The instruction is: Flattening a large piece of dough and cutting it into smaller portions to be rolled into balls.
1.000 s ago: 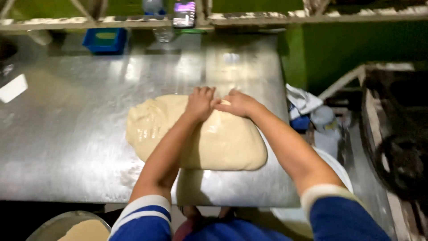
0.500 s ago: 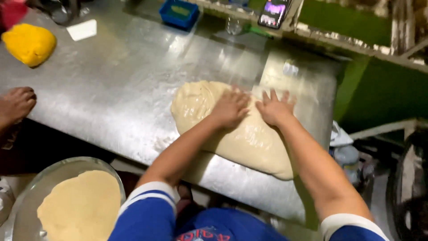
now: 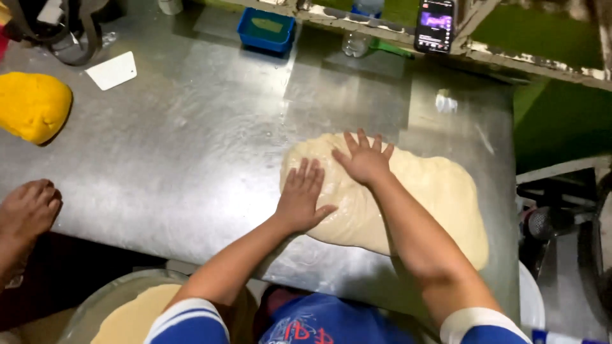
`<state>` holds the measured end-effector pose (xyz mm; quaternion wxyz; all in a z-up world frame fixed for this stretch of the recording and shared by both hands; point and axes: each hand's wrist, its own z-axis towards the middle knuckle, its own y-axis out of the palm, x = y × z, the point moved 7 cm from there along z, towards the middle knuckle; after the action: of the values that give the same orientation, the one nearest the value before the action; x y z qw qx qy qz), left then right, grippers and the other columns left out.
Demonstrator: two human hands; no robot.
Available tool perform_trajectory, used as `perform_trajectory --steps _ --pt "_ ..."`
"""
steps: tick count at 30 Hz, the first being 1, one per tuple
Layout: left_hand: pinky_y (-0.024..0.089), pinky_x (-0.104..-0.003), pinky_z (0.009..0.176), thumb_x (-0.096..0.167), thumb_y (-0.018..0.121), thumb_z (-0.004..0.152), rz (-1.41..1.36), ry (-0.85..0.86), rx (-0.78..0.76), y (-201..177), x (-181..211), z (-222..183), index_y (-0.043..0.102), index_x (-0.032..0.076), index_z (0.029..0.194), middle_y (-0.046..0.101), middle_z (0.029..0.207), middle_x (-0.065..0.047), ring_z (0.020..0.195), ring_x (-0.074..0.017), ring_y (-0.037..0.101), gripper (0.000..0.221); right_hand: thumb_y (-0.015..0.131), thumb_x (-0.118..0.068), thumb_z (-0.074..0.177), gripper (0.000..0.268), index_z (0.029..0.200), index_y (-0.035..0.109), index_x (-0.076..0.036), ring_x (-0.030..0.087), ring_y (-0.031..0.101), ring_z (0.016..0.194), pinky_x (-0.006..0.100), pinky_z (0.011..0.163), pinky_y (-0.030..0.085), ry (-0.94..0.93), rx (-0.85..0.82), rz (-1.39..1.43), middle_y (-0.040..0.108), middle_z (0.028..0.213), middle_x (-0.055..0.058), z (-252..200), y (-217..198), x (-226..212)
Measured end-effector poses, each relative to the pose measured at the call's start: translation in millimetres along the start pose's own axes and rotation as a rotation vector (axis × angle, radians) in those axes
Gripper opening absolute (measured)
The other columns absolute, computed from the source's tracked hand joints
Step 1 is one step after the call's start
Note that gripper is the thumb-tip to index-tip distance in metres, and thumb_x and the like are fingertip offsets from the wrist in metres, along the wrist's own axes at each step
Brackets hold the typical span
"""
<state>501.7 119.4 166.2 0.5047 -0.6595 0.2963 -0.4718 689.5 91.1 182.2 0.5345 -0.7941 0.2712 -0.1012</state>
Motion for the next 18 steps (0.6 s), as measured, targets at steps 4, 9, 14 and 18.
perform_trajectory --steps 4,9,14,18 --pt "0.048 -0.041 0.092 0.045 0.053 0.098 -0.473 0.187 0.385 11.6 -84.7 56.9 0.074 0.026 0.071 0.066 0.079 -0.003 0.091 -0.0290 0.066 0.039 0.043 -0.058 0.100 0.084 0.168 0.014 -0.019 0.044 0.010 0.157 0.063 0.122 0.017 -0.261 0.073 -0.227 0.011 0.173 0.015 -11.6 31.8 -72.5" --pt "0.043 -0.053 0.090 0.032 0.069 0.094 -0.196 0.108 0.614 -82.2 -191.6 195.0 0.060 -0.002 0.115 0.061 0.099 -0.025 0.095 -0.0439 0.058 0.041 0.033 -0.070 0.100 0.089 0.158 0.033 -0.003 0.047 0.024 0.152 0.059 0.120 0.023 -0.283 0.375 -0.222 0.032 0.164 0.024 -97.0 64.3 -91.3" --pt "0.013 -0.058 0.118 0.073 0.036 0.104 0.167 -0.173 0.213 -92.1 -274.4 320.8 0.039 -0.004 0.156 0.051 0.148 -0.035 0.146 -0.0477 0.034 0.094 0.056 -0.074 0.090 0.100 0.158 0.033 -0.004 0.040 0.029 0.155 0.053 0.125 0.020 -0.231 0.612 -0.193 0.035 0.164 0.021 -124.3 84.2 -79.9" --pt "0.006 -0.052 0.125 0.078 0.020 0.094 0.025 -0.424 -0.116 -125.1 -278.6 326.2 0.021 0.019 0.165 0.015 0.172 -0.008 0.158 -0.0309 0.013 0.092 0.070 -0.077 0.079 0.111 0.158 0.035 -0.007 0.042 0.020 0.155 0.058 0.122 0.014 -0.224 0.441 -0.100 0.027 0.167 0.023 -107.4 81.3 -75.3"
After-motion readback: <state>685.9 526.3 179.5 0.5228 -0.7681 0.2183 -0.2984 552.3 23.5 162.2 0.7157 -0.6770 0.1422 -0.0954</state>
